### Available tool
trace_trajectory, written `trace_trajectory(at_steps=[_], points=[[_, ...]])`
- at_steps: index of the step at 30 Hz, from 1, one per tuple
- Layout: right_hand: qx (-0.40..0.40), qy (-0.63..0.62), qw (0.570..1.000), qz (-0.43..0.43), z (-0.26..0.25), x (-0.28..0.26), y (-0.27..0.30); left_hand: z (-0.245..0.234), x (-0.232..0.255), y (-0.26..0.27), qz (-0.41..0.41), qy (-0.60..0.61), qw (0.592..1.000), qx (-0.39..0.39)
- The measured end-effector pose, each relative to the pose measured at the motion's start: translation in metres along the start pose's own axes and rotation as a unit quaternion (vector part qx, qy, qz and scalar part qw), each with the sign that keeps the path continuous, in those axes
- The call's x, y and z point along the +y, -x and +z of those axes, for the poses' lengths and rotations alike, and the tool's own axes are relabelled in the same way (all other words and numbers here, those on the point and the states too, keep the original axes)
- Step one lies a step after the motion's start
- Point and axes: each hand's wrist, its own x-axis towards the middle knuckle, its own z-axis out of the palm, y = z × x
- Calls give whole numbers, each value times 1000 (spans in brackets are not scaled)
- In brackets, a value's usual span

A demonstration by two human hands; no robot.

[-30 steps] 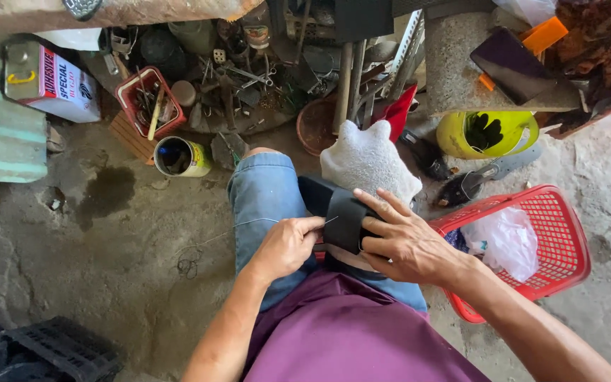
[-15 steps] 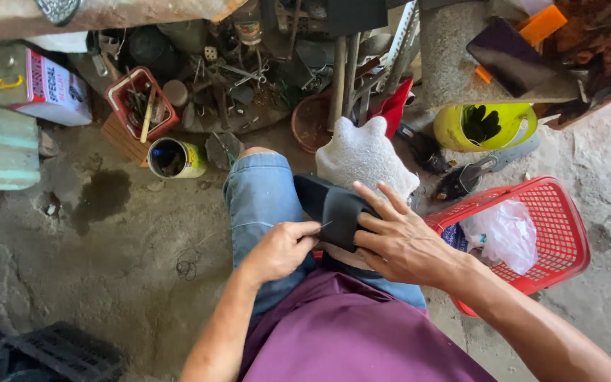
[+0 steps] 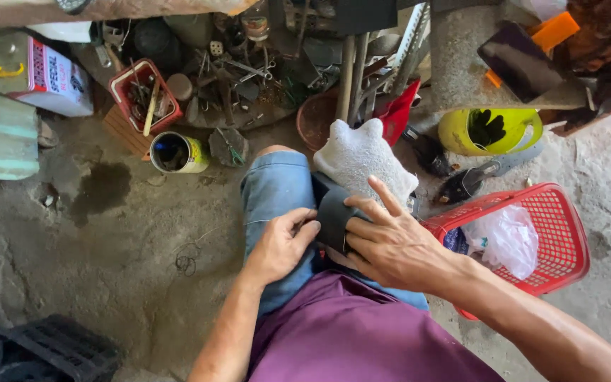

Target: The person sits and sews a black slip-on shoe using a needle and white thread. They repeatedly push the needle through the shoe's edge and pull the thread tight to secure the stitching.

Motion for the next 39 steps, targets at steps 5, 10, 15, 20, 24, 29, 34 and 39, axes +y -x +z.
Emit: trace_trajectory(at_steps=[5, 10, 15, 20, 24, 29, 34, 39], points=[[1, -71, 997, -16, -18, -2, -17, -20, 2, 28, 63, -44, 991, 110], [-57, -158, 984, -59, -58, -3, -50, -25, 18, 44, 109, -2, 988, 111], [-102, -295, 949, -42, -73, 11, -67, -13, 26, 44, 147, 46, 985, 80], [-106, -407, 907, -7, -68, 16, -63, 2, 20, 35, 152, 52, 983, 91], [-83, -467, 880, 24, -64, 11, -60, 2, 26, 32, 136, 91, 978, 127], [-36, -394, 917, 50, -49, 8, -46, -43, 36, 60, 126, 325, 936, -50], [-16, -316, 936, 157, -34, 2, -22, -136, -55, 122, -93, -79, 991, -52], [-14, -255, 945, 203, 0, -1, 4, -221, -230, 219, -420, -86, 861, 272]])
